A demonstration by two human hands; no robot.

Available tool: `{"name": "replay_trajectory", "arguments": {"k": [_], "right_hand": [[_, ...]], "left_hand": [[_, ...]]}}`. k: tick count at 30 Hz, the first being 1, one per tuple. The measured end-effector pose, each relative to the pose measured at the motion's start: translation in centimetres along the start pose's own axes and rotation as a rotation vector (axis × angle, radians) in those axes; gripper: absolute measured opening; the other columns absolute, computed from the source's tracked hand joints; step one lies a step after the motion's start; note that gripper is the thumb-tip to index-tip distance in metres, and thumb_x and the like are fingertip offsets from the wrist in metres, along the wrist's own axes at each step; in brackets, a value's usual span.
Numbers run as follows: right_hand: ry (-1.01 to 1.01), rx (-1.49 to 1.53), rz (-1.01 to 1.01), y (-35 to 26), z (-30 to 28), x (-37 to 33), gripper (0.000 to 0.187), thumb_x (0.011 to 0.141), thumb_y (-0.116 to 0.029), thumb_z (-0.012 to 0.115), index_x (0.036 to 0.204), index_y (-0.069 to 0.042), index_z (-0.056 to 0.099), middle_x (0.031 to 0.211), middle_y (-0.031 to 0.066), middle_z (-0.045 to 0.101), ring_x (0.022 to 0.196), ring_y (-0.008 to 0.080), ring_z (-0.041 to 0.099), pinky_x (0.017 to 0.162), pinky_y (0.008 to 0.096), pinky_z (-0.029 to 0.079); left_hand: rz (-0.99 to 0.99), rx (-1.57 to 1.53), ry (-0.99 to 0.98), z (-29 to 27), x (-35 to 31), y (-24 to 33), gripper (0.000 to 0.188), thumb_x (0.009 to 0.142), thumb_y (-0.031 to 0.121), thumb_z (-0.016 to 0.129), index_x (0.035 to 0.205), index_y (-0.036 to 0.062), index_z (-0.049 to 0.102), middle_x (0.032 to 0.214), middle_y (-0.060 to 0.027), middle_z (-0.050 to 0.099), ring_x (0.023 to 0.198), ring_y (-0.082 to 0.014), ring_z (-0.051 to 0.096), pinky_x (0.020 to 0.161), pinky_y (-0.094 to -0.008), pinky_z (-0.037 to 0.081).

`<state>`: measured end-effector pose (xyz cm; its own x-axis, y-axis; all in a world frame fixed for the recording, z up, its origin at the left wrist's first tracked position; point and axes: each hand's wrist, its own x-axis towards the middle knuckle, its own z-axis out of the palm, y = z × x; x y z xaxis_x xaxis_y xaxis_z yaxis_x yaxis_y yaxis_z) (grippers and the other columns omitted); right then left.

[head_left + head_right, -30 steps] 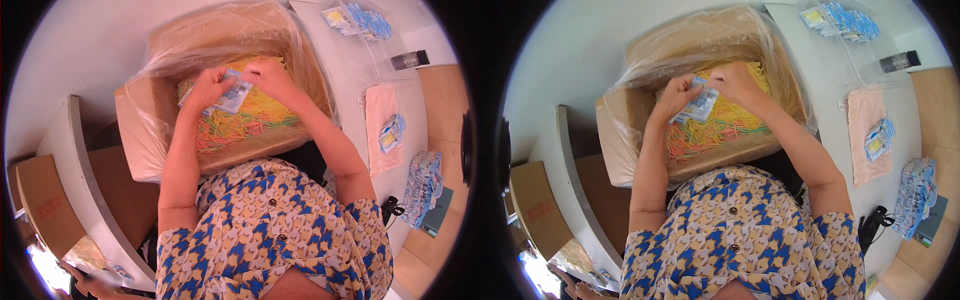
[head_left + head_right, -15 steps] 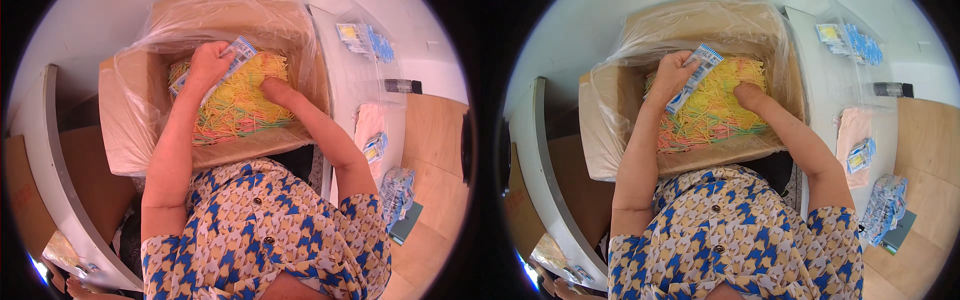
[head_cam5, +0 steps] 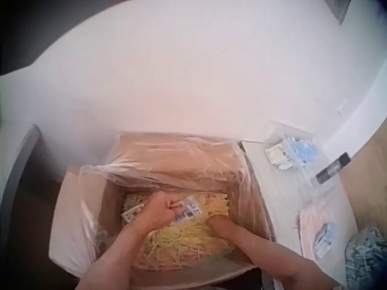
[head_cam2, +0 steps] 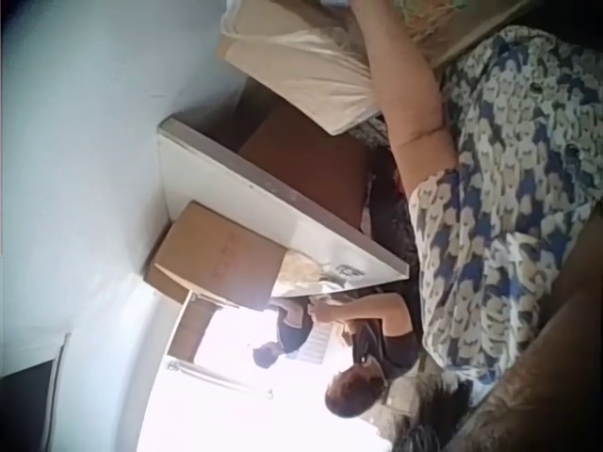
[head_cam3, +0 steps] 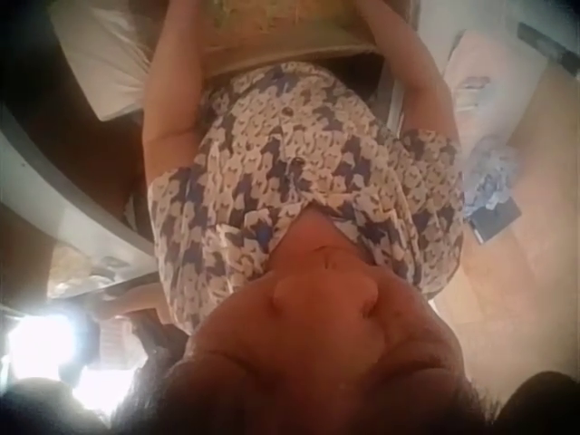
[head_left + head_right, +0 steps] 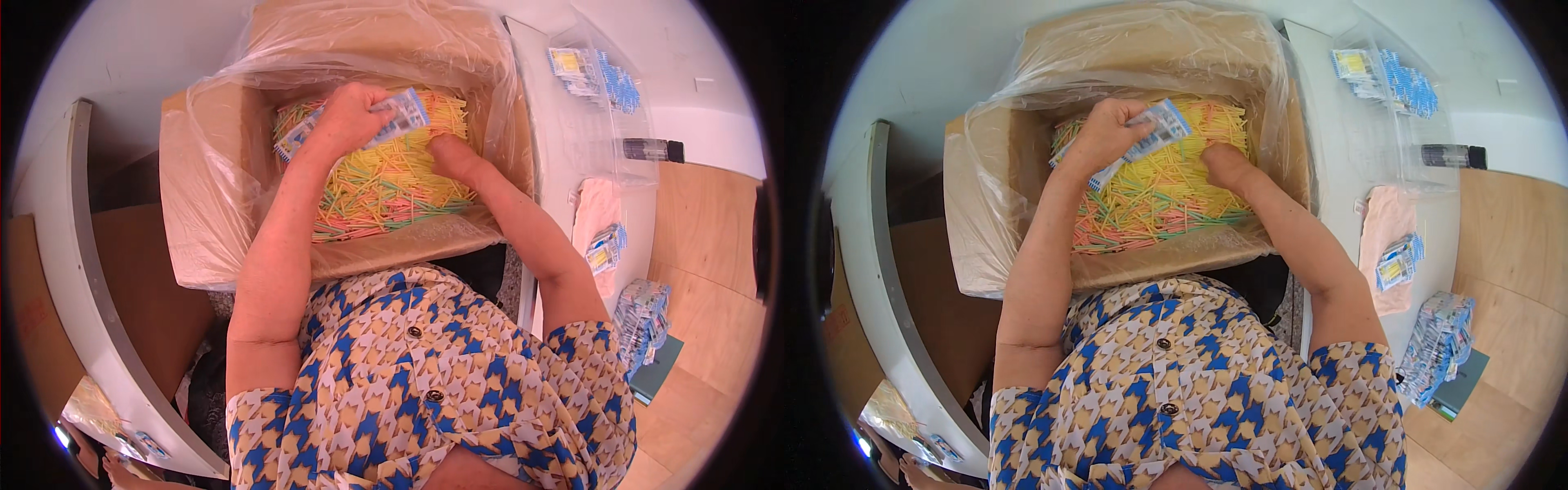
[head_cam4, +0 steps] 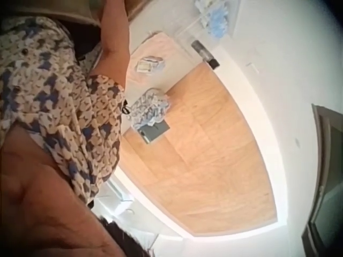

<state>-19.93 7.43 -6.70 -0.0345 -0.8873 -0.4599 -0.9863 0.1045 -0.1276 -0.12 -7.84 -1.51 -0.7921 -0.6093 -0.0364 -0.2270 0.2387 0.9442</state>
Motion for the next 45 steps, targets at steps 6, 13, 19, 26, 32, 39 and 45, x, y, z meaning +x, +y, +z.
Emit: {"name": "replay_trajectory", "arguments": {"k": [6,13,19,26,32,39,45], "right_hand": [[0.030,0.806,0.308,0.2,-5.1,-1.5,0.010,0.071,-0.006,0.067,0.073,0.003,0.063,0.067,0.0108,0.064,0.063,0.0174,0.064,0.059,0.0320,0.052],[0.149,1.309,0.158,-3.0,-6.2,-3.9,0.009,0.076,-0.003,0.068,0.084,-0.001,0.067,0.074,0.0025,0.064,0.066,0.0078,0.060,0.059,0.0242,0.049],[0.200,1.187,0.125,-4.5,-7.7,-5.6,0.016,0.080,-0.007,0.068,0.095,-0.003,0.065,0.083,0.0022,0.063,0.069,0.0064,0.057,0.061,0.0223,0.047],[0.403,0.955,-0.101,-4.9,-7.6,-4.9,0.036,0.090,-0.023,0.058,0.122,-0.006,0.056,0.088,0.0040,0.062,0.070,0.0089,0.055,0.055,0.0244,0.045],[0.290,1.300,0.188,-1.7,-6.8,-3.2,0.037,0.087,-0.029,0.060,0.117,-0.007,0.059,0.101,0.0108,0.064,0.093,0.0209,0.061,0.073,0.0329,0.049],[-0.057,-0.004,-0.012,-0.1,1.0,-1.6,0.018,0.077,-0.012,0.055,0.090,-0.004,0.064,0.099,0.0178,0.064,0.093,0.0334,0.061,0.076,0.0438,0.049],[-0.060,-0.022,-0.006,-0.3,-2.5,-2.6,0.014,0.074,-0.010,0.060,0.085,-0.004,0.066,0.086,0.0159,0.066,0.082,0.0311,0.063,0.069,0.0417,0.050]], "left_hand": [[-0.048,-0.040,-0.424,1.5,-0.8,-0.5,0.014,0.079,0.006,0.065,0.089,-0.0026,0.067,0.069,0.0005,0.061,0.065,-0.0052,0.052,0.060,-0.0246,0.045],[0.004,-0.513,-0.607,4.7,-2.2,0.1,0.018,0.076,0.005,0.067,0.093,0.0000,0.069,0.079,-0.0021,0.066,0.071,-0.0073,0.057,0.067,-0.0261,0.047],[0.124,-0.445,-0.466,5.4,-2.9,0.3,0.014,0.077,0.002,0.068,0.090,-0.0013,0.069,0.072,-0.0009,0.065,0.068,-0.0054,0.054,0.066,-0.0244,0.047],[0.037,-0.380,-0.461,4.6,-2.3,0.3,0.009,0.081,0.003,0.066,0.088,-0.0011,0.069,0.074,0.0022,0.065,0.068,-0.0044,0.054,0.065,-0.0220,0.046],[0.004,-0.454,-0.344,2.9,-1.5,0.1,0.014,0.081,0.003,0.066,0.094,-0.0014,0.069,0.076,0.0010,0.065,0.070,-0.0042,0.057,0.063,-0.0224,0.048],[-0.017,-0.462,-0.294,2.4,-1.4,1.0,0.012,0.082,0.004,0.066,0.092,-0.0022,0.069,0.074,0.0020,0.065,0.067,-0.0031,0.055,0.060,-0.0213,0.046],[-0.034,-0.436,-0.322,2.2,-1.7,1.3,0.011,0.082,0.004,0.065,0.090,-0.0021,0.069,0.073,0.0032,0.064,0.066,-0.0024,0.053,0.059,-0.0211,0.045]]}}
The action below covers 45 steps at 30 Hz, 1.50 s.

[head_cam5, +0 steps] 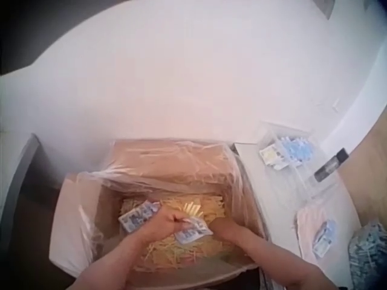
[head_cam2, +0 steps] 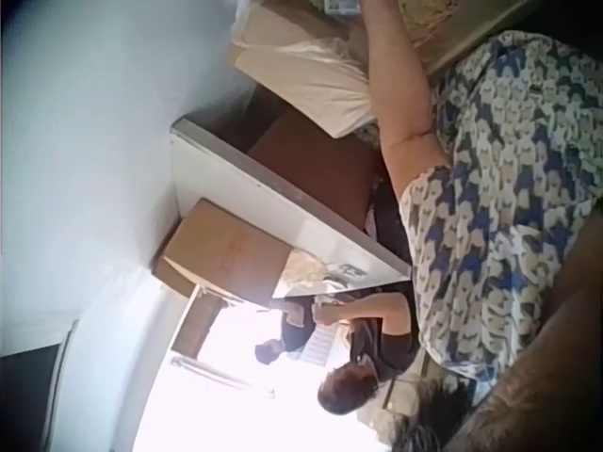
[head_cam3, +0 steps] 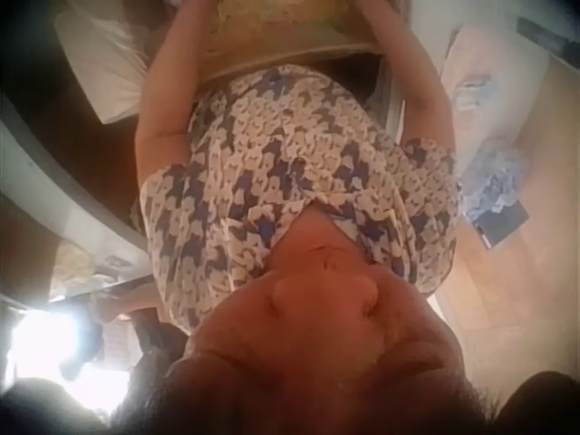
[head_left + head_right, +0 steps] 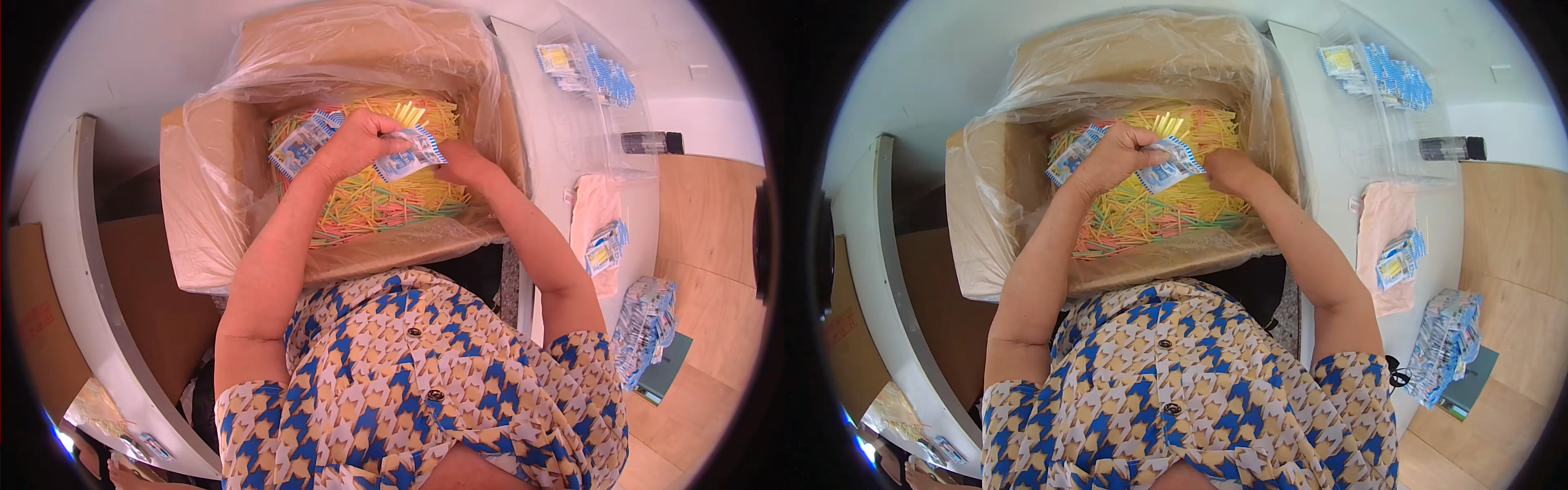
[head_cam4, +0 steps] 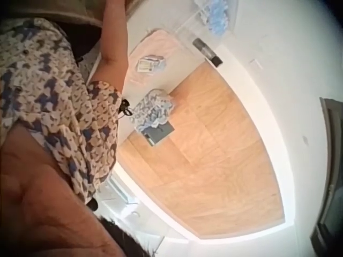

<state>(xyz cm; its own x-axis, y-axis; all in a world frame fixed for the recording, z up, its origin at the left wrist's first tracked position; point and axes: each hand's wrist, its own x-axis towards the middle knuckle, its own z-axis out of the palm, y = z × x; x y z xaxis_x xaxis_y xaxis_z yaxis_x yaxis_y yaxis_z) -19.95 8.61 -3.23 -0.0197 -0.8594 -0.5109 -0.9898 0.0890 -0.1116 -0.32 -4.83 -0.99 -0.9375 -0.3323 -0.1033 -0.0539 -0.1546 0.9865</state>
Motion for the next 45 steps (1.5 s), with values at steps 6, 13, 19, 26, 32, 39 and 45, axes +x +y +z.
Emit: {"name": "replay_trajectory", "arguments": {"k": [6,13,19,26,32,39,45], "right_hand": [[0.221,1.090,0.205,-1.4,-4.8,-3.0,0.010,0.077,-0.010,0.067,0.074,-0.001,0.064,0.064,0.0049,0.062,0.060,0.0112,0.059,0.051,0.0266,0.046],[0.472,1.574,0.059,-4.6,-4.2,-2.7,0.011,0.077,-0.005,0.069,0.069,-0.003,0.062,0.064,-0.0021,0.052,0.055,0.0080,0.048,0.052,0.0211,0.039],[0.674,1.295,-0.070,-5.2,-4.0,-3.0,0.011,0.078,-0.005,0.070,0.072,0.000,0.061,0.077,-0.0020,0.054,0.068,0.0082,0.050,0.059,0.0218,0.039],[0.697,1.325,-0.081,-5.7,-6.8,-3.4,0.018,0.085,-0.020,0.064,0.079,-0.003,0.061,0.076,0.0000,0.057,0.070,0.0124,0.058,0.058,0.0272,0.045],[0.829,0.543,-0.070,-6.7,-5.0,-1.2,0.028,0.081,-0.025,0.068,0.068,-0.005,0.055,0.054,0.0061,0.045,0.051,0.0098,0.048,0.048,0.0294,0.040],[0.847,1.026,0.070,-5.5,-4.9,-1.9,0.025,0.082,-0.019,0.066,0.070,0.000,0.056,0.058,0.0047,0.048,0.056,0.0074,0.041,0.051,0.0275,0.037],[0.815,0.870,0.056,-5.5,-5.4,-2.9,0.020,0.082,-0.012,0.066,0.069,-0.001,0.057,0.060,0.0022,0.049,0.059,0.0057,0.046,0.052,0.0255,0.038]], "left_hand": [[-0.011,0.039,-0.040,0.6,0.1,-0.9,0.012,0.082,0.004,0.065,0.092,-0.0012,0.070,0.074,0.0034,0.065,0.067,-0.0029,0.053,0.060,-0.0213,0.045],[0.045,0.001,-0.062,1.1,0.0,-1.0,0.017,0.081,0.002,0.065,0.097,0.0007,0.070,0.081,0.0015,0.067,0.073,-0.0039,0.056,0.066,-0.0216,0.047],[0.077,-0.118,-0.111,0.9,-0.3,-0.9,0.017,0.081,0.003,0.066,0.098,-0.0011,0.069,0.084,0.0004,0.068,0.075,-0.0046,0.057,0.067,-0.0223,0.048],[0.055,-0.022,-0.166,1.1,-0.3,-0.5,0.014,0.081,0.004,0.067,0.093,-0.0012,0.069,0.083,-0.0003,0.068,0.076,-0.0053,0.057,0.071,-0.0229,0.048],[0.300,0.167,-0.107,1.7,-0.1,-1.4,0.013,0.079,0.002,0.067,0.092,-0.0007,0.069,0.077,-0.0031,0.067,0.074,-0.0078,0.058,0.069,-0.0248,0.048],[0.107,0.150,-0.293,1.5,-0.1,-0.4,0.015,0.079,0.004,0.069,0.093,-0.0009,0.068,0.078,-0.0060,0.067,0.071,-0.0076,0.057,0.068,-0.0253,0.047],[0.138,0.161,-0.296,1.4,-0.3,-1.0,0.011,0.082,0.005,0.065,0.090,-0.0002,0.070,0.066,0.0005,0.062,0.063,-0.0046,0.052,0.060,-0.0251,0.046]]}}
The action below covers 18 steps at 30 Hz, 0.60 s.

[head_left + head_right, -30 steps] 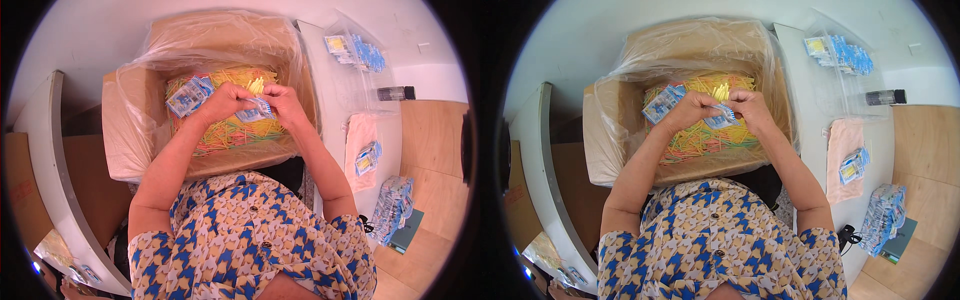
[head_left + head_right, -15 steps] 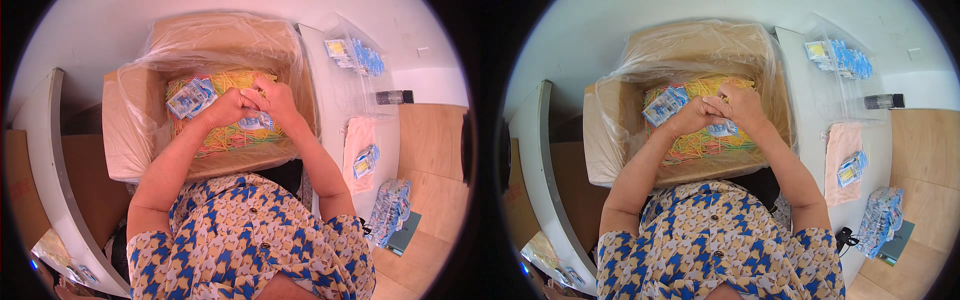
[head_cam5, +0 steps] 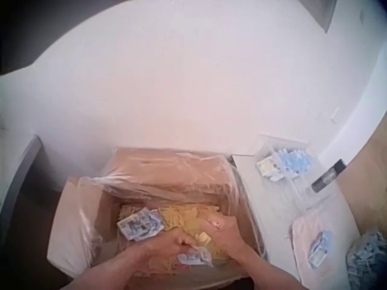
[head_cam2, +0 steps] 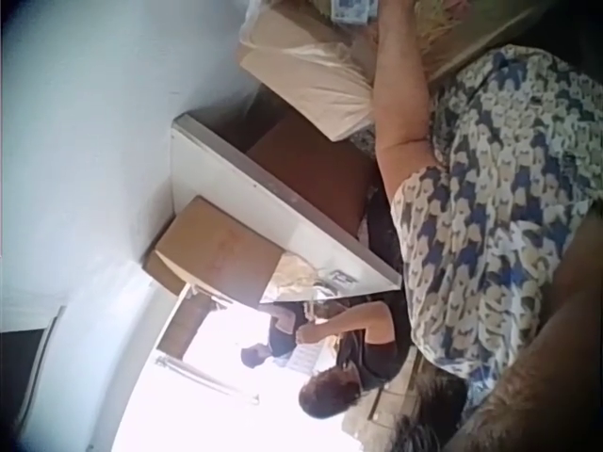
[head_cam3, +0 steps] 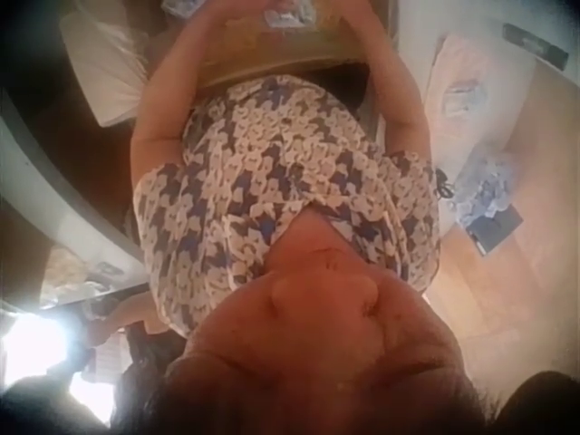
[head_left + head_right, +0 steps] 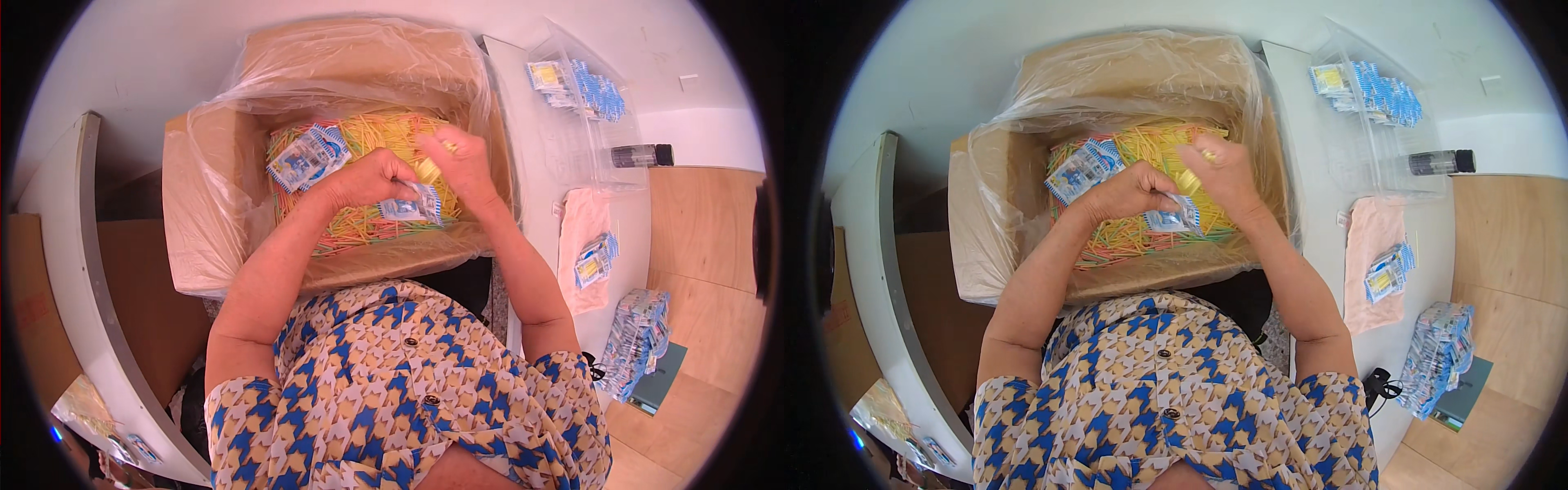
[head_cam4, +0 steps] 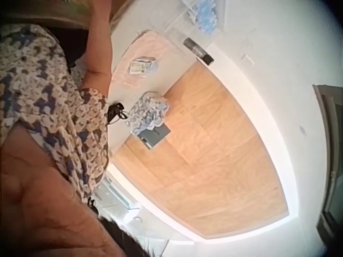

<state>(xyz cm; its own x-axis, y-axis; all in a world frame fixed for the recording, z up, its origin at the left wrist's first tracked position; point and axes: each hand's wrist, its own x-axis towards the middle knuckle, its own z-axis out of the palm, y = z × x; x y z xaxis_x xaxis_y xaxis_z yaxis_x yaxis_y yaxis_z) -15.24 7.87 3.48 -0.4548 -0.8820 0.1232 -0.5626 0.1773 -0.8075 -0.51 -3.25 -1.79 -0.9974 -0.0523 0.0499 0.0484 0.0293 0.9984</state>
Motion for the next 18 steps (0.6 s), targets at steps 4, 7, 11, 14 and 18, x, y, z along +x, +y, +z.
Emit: {"name": "replay_trajectory", "arguments": {"k": [4,7,11,14,18], "right_hand": [[-0.242,-0.563,-0.168,3.5,-2.6,-0.9,0.018,0.082,-0.016,0.062,0.073,0.000,0.060,0.064,0.0165,0.057,0.056,0.0255,0.059,0.055,0.0344,0.045],[-0.649,-0.796,0.085,2.6,-1.6,-4.1,0.020,0.082,-0.018,0.059,0.073,-0.001,0.060,0.071,0.0193,0.060,0.062,0.0366,0.058,0.058,0.0397,0.047],[-0.618,-0.729,-0.134,4.6,-2.7,-4.6,0.018,0.080,-0.015,0.062,0.071,0.000,0.059,0.064,0.0172,0.056,0.056,0.0289,0.058,0.055,0.0380,0.047],[-0.372,-0.253,-0.002,2.0,-4.2,-2.6,0.019,0.081,-0.016,0.065,0.070,-0.002,0.058,0.058,0.0094,0.053,0.051,0.0158,0.056,0.047,0.0314,0.044],[-0.113,0.526,0.481,-3.4,-4.1,-1.0,0.019,0.086,-0.020,0.065,0.074,-0.007,0.058,0.060,-0.0021,0.052,0.052,0.0032,0.051,0.041,0.0205,0.037]], "left_hand": [[-0.090,-0.145,0.137,0.0,0.2,-0.4,0.013,0.086,0.010,0.062,0.087,-0.0012,0.069,0.067,0.0023,0.062,0.063,-0.0044,0.052,0.058,-0.0249,0.045],[-0.153,-0.108,0.179,-0.6,0.4,-1.3,0.013,0.087,0.010,0.061,0.090,-0.0017,0.067,0.076,0.0014,0.064,0.069,-0.0030,0.052,0.062,-0.0226,0.045],[-0.165,-0.107,0.280,-0.8,0.2,-0.3,0.012,0.085,0.008,0.064,0.090,-0.0017,0.068,0.077,0.0005,0.065,0.070,-0.0039,0.055,0.063,-0.0218,0.046],[-0.114,-0.275,0.356,-0.8,-0.1,0.2,0.010,0.082,0.006,0.067,0.089,-0.0010,0.069,0.080,-0.0004,0.067,0.072,-0.0055,0.058,0.066,-0.0214,0.047],[-0.090,-0.262,0.410,-0.6,0.0,-0.4,0.013,0.079,0.004,0.070,0.091,-0.0005,0.070,0.080,-0.0014,0.068,0.073,-0.0061,0.059,0.068,-0.0214,0.048]]}}
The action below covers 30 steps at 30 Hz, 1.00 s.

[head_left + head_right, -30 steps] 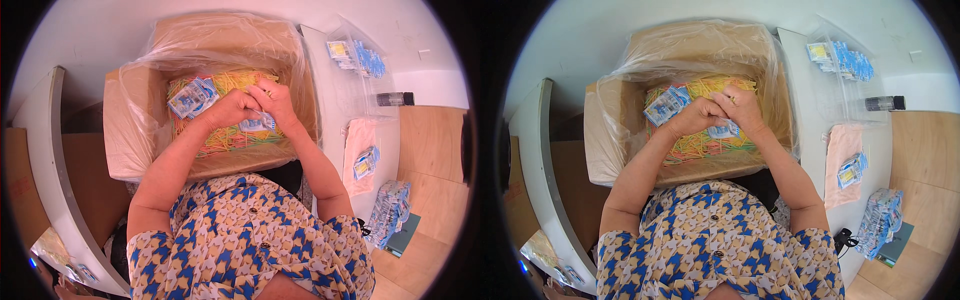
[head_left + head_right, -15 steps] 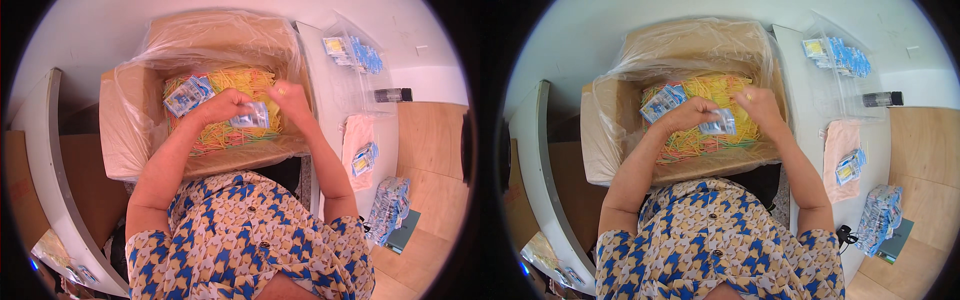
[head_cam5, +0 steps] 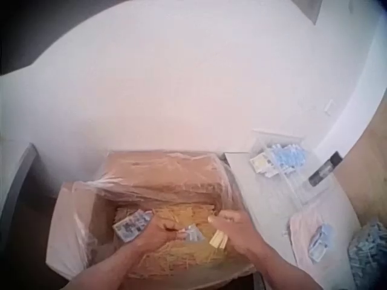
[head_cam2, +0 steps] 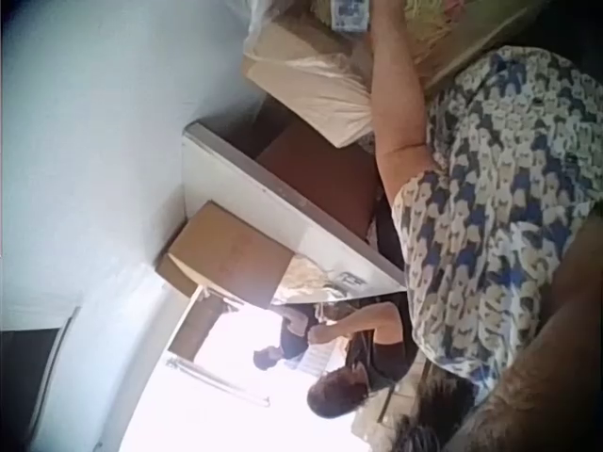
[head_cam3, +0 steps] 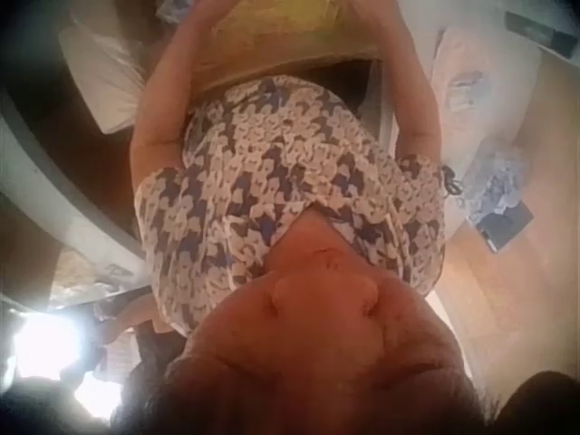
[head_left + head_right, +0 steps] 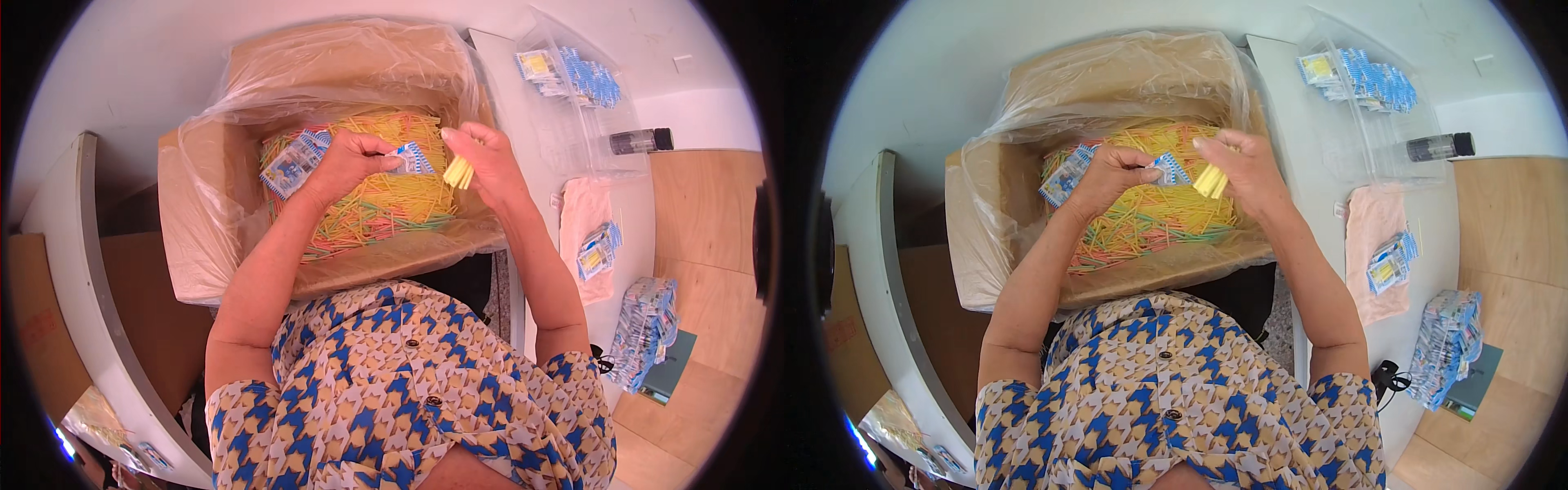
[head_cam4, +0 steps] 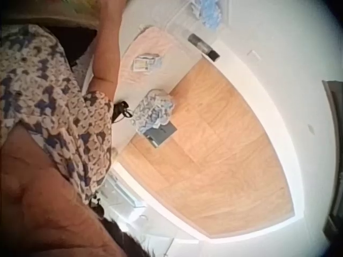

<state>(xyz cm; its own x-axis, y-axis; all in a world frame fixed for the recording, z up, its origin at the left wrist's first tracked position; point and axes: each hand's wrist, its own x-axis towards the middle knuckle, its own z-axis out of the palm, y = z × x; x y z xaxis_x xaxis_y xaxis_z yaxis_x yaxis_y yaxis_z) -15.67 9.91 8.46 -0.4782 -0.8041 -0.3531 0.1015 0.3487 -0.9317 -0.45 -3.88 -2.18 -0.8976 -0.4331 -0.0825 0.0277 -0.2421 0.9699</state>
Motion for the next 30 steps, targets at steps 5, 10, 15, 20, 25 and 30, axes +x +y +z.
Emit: {"name": "replay_trajectory", "arguments": {"k": [5,10,15,20,25,30], "right_hand": [[0.034,-0.030,-0.007,0.3,0.9,1.2,0.019,0.086,-0.021,0.066,0.074,-0.007,0.059,0.060,-0.0036,0.052,0.053,0.0020,0.049,0.042,0.0194,0.034],[0.163,-0.548,-0.430,0.7,1.2,1.8,0.027,0.085,-0.018,0.066,0.066,-0.002,0.056,0.057,-0.0027,0.047,0.057,0.0034,0.040,0.048,0.0244,0.033],[0.211,-0.700,-0.533,0.0,1.9,2.1,0.028,0.085,-0.018,0.065,0.067,0.001,0.054,0.054,0.0009,0.043,0.056,0.0052,0.038,0.048,0.0267,0.034],[0.189,-0.852,-0.733,0.1,2.7,2.2,0.025,0.086,-0.018,0.064,0.070,-0.001,0.055,0.054,0.0032,0.042,0.053,0.0084,0.038,0.047,0.0281,0.035],[0.041,-0.822,-0.683,-0.7,2.4,1.6,0.019,0.085,-0.019,0.065,0.079,-0.002,0.057,0.054,0.0038,0.048,0.052,0.0084,0.042,0.048,0.0271,0.038],[0.125,-0.677,-0.642,-0.4,1.7,0.3,0.029,0.079,-0.018,0.070,0.099,-0.001,0.057,0.081,0.0086,0.058,0.072,0.0096,0.053,0.064,0.0268,0.045]], "left_hand": [[0.010,-0.005,-0.012,0.3,0.1,0.3,0.013,0.079,0.005,0.070,0.091,-0.0003,0.071,0.080,-0.0013,0.068,0.073,-0.0057,0.057,0.067,-0.0217,0.047],[0.040,0.027,-0.077,0.3,0.1,0.1,0.014,0.080,0.006,0.070,0.092,-0.0003,0.071,0.081,-0.0018,0.068,0.074,-0.0058,0.057,0.069,-0.0221,0.047],[0.017,0.054,-0.079,0.5,0.0,0.5,0.014,0.082,0.003,0.067,0.095,0.0005,0.070,0.083,-0.0014,0.068,0.077,-0.0065,0.059,0.072,-0.0227,0.049],[0.020,-0.002,-0.058,0.5,-0.1,0.4,0.015,0.082,0.009,0.068,0.094,-0.0001,0.071,0.081,-0.0016,0.068,0.076,-0.0061,0.058,0.071,-0.0225,0.047],[0.026,-0.077,-0.065,0.2,-0.2,0.6,0.017,0.084,0.012,0.067,0.096,-0.0004,0.070,0.084,-0.0008,0.067,0.077,-0.0058,0.057,0.072,-0.0231,0.047],[0.025,-0.147,-0.076,0.0,0.3,0.1,0.019,0.085,0.014,0.066,0.099,0.0001,0.069,0.086,0.0006,0.066,0.079,-0.0055,0.056,0.075,-0.0228,0.046]]}}
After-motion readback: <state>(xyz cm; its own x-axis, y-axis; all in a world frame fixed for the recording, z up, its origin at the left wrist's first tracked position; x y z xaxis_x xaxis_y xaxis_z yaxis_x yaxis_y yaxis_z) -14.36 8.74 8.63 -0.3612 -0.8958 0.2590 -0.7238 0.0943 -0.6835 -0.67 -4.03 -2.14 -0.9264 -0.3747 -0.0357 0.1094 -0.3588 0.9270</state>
